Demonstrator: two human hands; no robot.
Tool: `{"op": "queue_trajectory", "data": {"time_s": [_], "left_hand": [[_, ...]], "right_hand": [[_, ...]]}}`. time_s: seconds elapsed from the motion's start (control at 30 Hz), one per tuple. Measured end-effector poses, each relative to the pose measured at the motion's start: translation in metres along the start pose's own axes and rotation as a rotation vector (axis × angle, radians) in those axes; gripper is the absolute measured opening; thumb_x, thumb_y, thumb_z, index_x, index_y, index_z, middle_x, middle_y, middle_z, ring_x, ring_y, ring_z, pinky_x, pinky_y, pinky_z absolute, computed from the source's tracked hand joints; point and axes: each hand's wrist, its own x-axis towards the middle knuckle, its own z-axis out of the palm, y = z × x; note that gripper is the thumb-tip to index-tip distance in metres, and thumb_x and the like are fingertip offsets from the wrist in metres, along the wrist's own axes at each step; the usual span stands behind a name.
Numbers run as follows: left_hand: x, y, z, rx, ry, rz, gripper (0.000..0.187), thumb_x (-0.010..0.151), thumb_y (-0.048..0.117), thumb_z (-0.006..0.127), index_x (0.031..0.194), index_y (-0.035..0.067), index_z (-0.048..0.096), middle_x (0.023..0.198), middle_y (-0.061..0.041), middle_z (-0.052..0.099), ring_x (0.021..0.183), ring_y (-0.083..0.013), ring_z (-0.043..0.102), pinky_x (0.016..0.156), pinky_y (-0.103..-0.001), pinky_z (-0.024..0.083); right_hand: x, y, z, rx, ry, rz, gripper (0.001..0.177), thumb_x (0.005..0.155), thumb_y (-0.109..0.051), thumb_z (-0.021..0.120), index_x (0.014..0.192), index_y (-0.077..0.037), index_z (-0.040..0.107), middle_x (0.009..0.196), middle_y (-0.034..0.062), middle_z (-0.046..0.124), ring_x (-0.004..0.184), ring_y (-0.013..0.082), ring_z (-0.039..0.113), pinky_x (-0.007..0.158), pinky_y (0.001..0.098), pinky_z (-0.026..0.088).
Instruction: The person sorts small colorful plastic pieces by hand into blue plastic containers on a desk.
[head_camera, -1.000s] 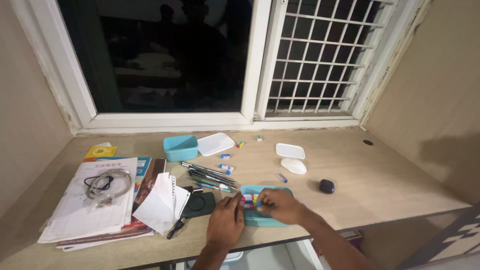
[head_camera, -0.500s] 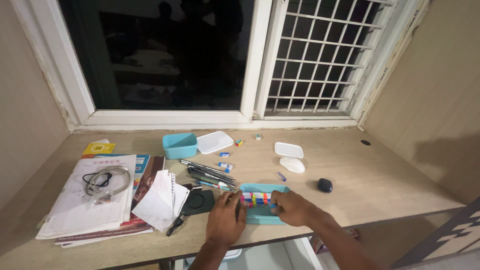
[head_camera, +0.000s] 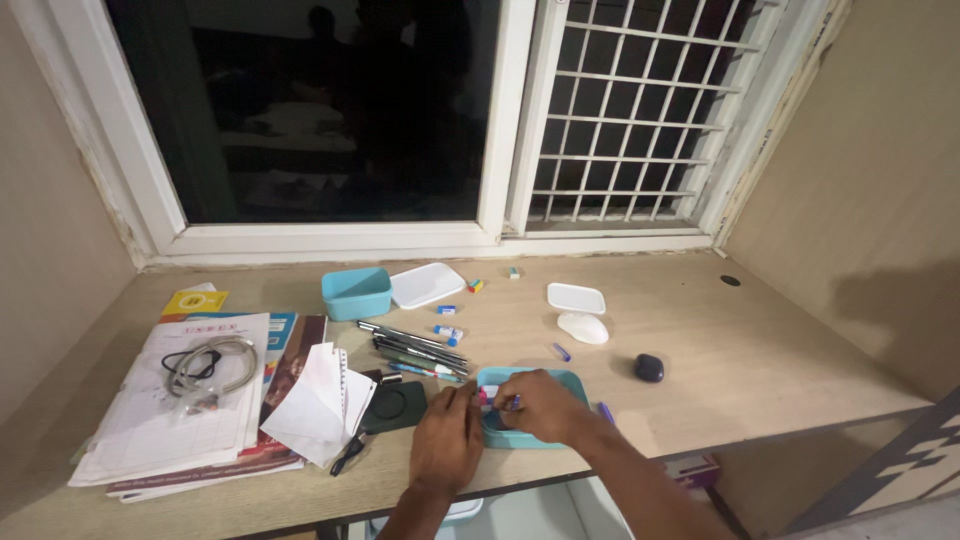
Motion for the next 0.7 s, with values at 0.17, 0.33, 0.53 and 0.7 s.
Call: {"op": "queue_trajectory", "data": {"time_s": [0.17,0.33,0.53,0.7], "left_hand": [[0.000,-0.001,0.002,-0.009,0.019,0.017,0.035,0.093,0.015,0.056,0.124,0.003,0.064,0.109,-0.021,0.067,0.105,-0.0403,0.063,0.091,-0.048,0.051],[0.001,0.001,0.000,-0.002,0.004,-0.004,0.034,0.093,0.016,0.056,0.123,0.003,0.065,0.108,-0.020,0.067,0.106,-0.0399,0.063,0.091,-0.049,0.051],[0.003,0.007,-0.004,0.007,-0.024,-0.020,0.034,0.095,0.017,0.054,0.123,0.002,0.065,0.106,-0.020,0.067,0.105,-0.0396,0.063,0.091,-0.049,0.051],[0.002,0.005,-0.002,0.014,0.006,0.018,0.033,0.095,0.014,0.053,0.122,0.000,0.065,0.105,-0.021,0.067,0.103,-0.0406,0.063,0.090,-0.050,0.051]], "right_hand": [[0.009,0.001,0.012,-0.068,-0.019,0.025,0.016,0.072,-0.007,0.080,0.086,-0.005,0.074,0.085,0.0147,0.071,0.080,0.0327,0.070,0.072,0.0408,0.055],[0.012,0.001,0.020,-0.079,0.030,0.091,0.021,0.068,0.002,0.074,0.087,-0.005,0.071,0.090,0.0149,0.074,0.088,0.0339,0.072,0.076,0.0419,0.057],[0.014,-0.002,0.021,-0.186,0.102,0.023,0.025,0.066,0.001,0.075,0.089,-0.008,0.074,0.092,0.0166,0.073,0.090,0.0384,0.069,0.078,0.0459,0.056],[0.017,-0.009,0.000,-0.145,-0.021,0.067,0.024,0.068,-0.011,0.080,0.092,-0.009,0.076,0.095,0.0125,0.075,0.093,0.0326,0.071,0.083,0.0420,0.057]]}}
